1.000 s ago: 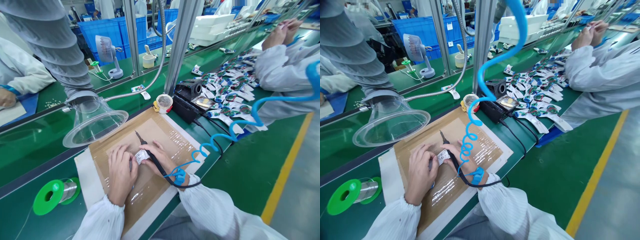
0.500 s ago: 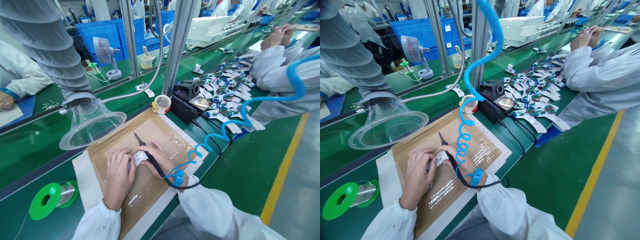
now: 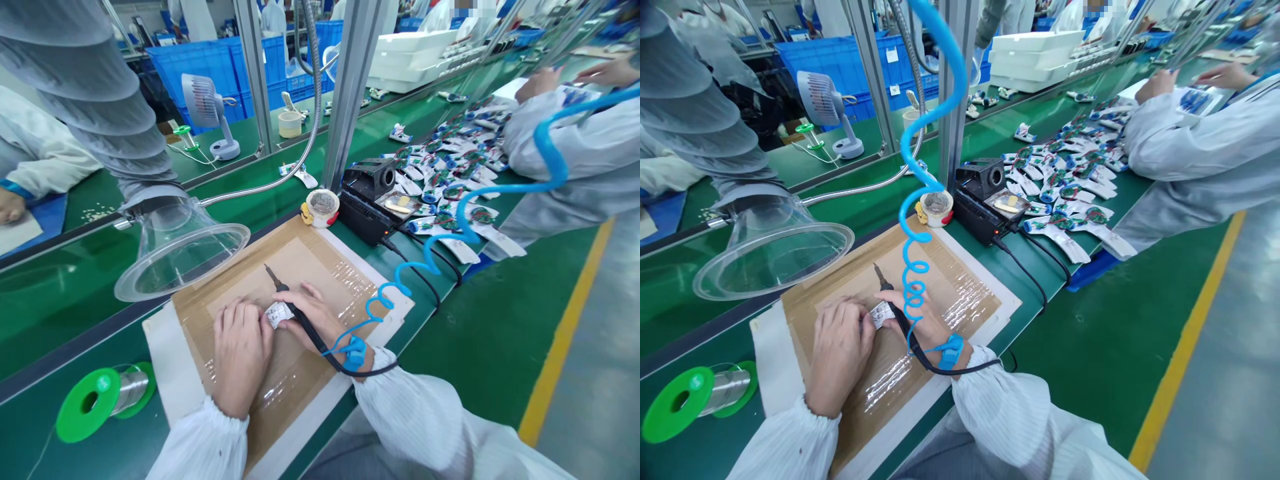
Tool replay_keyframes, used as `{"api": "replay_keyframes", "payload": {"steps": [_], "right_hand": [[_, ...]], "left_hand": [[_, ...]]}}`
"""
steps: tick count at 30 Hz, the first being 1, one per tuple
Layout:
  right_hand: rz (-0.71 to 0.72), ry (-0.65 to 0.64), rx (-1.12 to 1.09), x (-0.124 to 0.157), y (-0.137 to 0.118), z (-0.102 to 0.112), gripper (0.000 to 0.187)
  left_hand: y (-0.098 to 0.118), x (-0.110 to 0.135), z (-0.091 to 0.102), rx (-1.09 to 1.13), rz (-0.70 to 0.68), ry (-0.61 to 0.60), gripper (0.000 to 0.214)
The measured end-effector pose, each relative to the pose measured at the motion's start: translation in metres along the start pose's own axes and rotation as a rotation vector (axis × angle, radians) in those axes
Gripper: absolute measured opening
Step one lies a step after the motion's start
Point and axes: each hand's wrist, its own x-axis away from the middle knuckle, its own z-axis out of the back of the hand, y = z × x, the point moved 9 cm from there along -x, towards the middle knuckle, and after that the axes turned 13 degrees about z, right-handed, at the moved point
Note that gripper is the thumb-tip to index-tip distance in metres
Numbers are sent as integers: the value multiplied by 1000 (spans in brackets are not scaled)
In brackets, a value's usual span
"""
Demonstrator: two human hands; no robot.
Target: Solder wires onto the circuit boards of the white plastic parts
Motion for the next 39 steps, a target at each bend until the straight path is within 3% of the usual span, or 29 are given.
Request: {"api": "replay_keyframes", "payload": {"steps": [9, 19, 26, 29, 33, 39], "right_hand": [[52, 33, 37, -2, 0, 1, 51], [36, 63, 6, -5, -9, 9, 41], [-60, 437, -117, 9, -31, 57, 17], [-158, 517, -85, 22, -28, 64, 14], [-241, 515, -7, 30, -24, 62, 14], [-212, 441, 6, 23, -27, 58, 14]], "left_hand": [[-5, 0, -5, 57, 26, -33, 14], [-7, -1, -8, 132, 10, -41, 13], [-3, -3, -4, 129, 14, -31, 14], [-3, -3, -3, 133, 14, -24, 14], [-4, -2, -4, 129, 15, -29, 13], [-4, -1, -5, 120, 22, -43, 11]]}}
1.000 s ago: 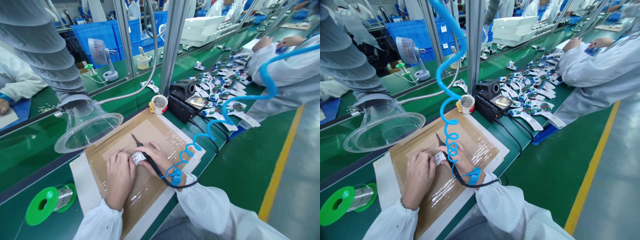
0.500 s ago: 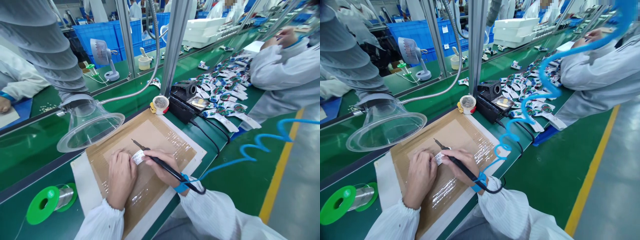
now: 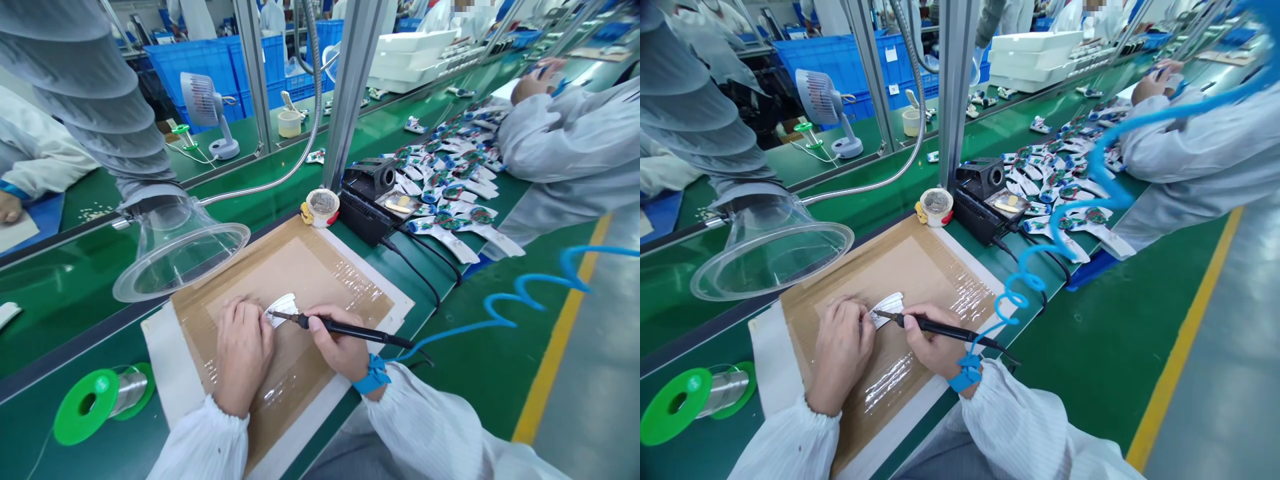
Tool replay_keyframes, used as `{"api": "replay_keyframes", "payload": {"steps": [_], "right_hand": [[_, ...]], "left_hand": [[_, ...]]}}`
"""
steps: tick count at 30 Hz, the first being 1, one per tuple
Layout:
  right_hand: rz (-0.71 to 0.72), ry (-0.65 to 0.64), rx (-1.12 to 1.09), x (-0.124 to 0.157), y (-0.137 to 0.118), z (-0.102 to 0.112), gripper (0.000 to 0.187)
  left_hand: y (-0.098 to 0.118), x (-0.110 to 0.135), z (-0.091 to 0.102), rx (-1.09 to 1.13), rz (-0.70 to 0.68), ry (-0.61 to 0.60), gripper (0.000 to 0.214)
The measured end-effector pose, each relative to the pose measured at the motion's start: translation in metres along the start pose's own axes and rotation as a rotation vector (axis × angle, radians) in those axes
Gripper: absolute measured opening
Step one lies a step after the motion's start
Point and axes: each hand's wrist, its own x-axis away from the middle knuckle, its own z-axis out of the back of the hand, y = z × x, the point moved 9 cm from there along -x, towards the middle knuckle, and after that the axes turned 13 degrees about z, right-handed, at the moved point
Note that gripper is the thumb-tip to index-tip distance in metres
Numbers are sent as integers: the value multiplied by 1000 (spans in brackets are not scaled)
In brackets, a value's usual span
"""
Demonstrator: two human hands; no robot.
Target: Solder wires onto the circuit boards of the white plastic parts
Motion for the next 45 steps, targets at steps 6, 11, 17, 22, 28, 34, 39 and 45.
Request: {"api": "replay_keyframes", "payload": {"steps": [6, 11, 17, 22, 28, 34, 39, 45], "right_hand": [[-9, -25, -13, 0, 2, -3, 14], [-20, -28, -10, 1, 3, -4, 14], [-34, -24, -16, 0, 4, -4, 13], [-38, 47, -9, 3, 6, 4, 12], [-86, 138, -50, 10, 16, 11, 16], [-60, 15, -162, 5, 11, -2, 24], [138, -246, -99, -8, 5, -34, 27], [333, -467, -37, -3, 21, -75, 59]], "left_hand": [[0, 0, 1, 21, 7, 1, 12], [0, 0, 1, 14, 9, 11, 13], [1, -1, 1, -6, 11, -2, 12], [1, 0, 0, -13, 8, -3, 12], [0, 0, 0, -11, 5, 3, 13], [-1, -1, -1, -14, 8, -6, 13], [-3, -1, -1, -26, 20, -1, 14], [0, -1, -1, -38, 28, 0, 12]]}}
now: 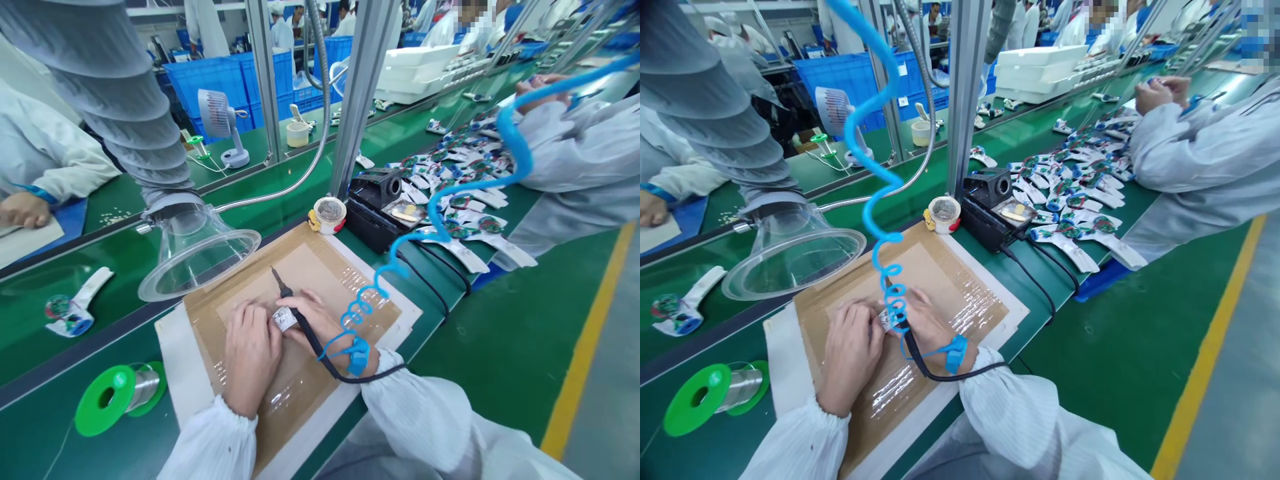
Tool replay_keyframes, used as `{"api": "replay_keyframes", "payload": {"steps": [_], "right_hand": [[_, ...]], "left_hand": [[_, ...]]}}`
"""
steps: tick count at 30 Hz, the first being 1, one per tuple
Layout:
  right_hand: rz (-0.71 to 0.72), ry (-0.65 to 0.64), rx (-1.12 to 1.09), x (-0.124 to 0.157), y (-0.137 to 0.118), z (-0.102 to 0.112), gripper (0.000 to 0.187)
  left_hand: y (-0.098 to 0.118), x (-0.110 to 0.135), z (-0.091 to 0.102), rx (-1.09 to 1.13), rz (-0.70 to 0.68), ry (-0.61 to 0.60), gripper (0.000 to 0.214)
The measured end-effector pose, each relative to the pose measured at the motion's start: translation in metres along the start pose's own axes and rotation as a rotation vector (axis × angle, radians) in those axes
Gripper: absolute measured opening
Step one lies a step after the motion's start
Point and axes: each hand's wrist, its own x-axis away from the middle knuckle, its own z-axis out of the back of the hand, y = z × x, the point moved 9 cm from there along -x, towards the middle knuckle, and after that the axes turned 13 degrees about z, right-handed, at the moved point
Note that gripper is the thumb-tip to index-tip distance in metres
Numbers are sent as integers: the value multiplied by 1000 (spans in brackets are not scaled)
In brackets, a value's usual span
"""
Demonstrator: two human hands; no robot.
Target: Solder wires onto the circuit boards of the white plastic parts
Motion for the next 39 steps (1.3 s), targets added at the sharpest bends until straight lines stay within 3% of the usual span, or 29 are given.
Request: {"api": "replay_keyframes", "payload": {"steps": [3, 6, 9, 12, 18, 25, 27, 31, 34, 39], "right_hand": [[-20, -9, -1, 6, 7, -6, 54], [-33, -5, -13, 8, 6, -5, 52], [-57, -16, -28, 6, 4, -3, 53], [-81, 1, -23, 4, 2, 1, 53], [-78, 28, -51, 1, 3, 1, 44], [-74, 17, -75, 2, 2, 0, 45], [-83, 7, -70, 1, 1, 1, 45], [-89, 2, -53, 0, -2, 5, 43], [-99, -8, -53, 1, -2, 5, 42], [-109, 10, -52, 8, 8, -1, 44]], "left_hand": [[-6, 1, 9, 47, -10, 25, 9], [-36, 3, 20, 176, 54, 11, 27], [-81, 3, 15, 344, 193, -144, 45], [-102, 0, 2, 490, 247, -315, 37], [-94, -14, -4, 604, 208, -428, 30], [-76, -9, -11, 759, 224, -570, 25], [-71, -9, -10, 697, 194, -529, 23], [-64, -5, 7, 488, 74, -302, 24], [-63, 3, 19, 321, 71, -165, 27], [-64, 9, 17, 273, 125, -173, 23]]}}
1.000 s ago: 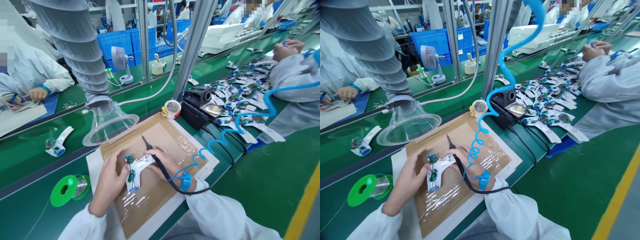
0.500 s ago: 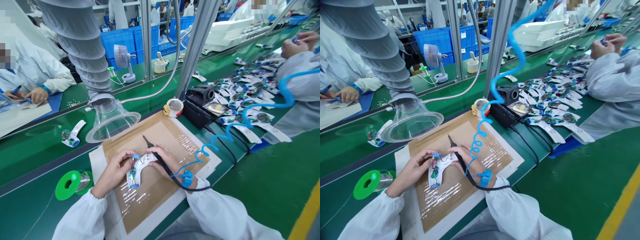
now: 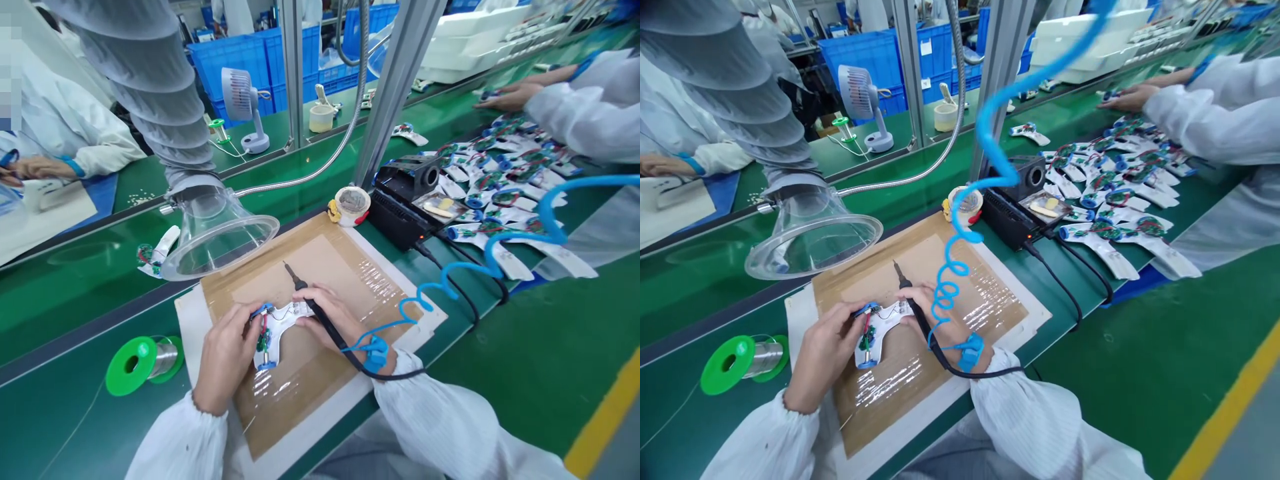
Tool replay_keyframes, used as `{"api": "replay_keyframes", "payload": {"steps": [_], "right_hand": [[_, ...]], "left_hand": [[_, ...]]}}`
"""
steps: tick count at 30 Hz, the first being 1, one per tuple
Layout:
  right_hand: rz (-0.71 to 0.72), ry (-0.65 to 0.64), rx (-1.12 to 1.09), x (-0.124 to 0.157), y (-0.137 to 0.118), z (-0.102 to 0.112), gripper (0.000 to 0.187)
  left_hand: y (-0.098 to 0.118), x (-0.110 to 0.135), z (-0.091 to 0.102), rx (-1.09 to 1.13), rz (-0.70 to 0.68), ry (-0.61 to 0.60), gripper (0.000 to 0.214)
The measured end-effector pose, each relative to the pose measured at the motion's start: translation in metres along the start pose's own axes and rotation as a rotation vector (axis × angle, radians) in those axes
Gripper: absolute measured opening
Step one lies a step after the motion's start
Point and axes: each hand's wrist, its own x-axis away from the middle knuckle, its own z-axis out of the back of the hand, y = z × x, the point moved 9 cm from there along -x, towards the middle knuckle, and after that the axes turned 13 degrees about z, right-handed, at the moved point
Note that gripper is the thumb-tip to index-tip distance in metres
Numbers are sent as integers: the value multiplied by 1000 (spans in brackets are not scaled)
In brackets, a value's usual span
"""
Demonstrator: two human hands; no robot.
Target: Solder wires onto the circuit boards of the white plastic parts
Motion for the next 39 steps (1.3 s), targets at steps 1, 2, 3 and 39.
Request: {"api": "replay_keyframes", "payload": {"steps": [1, 2, 3, 39], "right_hand": [[-3, -2, -1, 1, 2, -2, 45], [-6, -7, -4, 2, 4, -3, 45], [-7, -12, -8, 2, 6, -4, 45], [-42, 1, -54, -5, -9, 7, 33]], "left_hand": [[0, 0, -1, 12, 0, -15, 23], [0, -1, -1, 27, 0, -25, 23], [0, -1, -1, 40, 0, -33, 23], [3, 4, -2, -197, 59, 33, 18]]}}
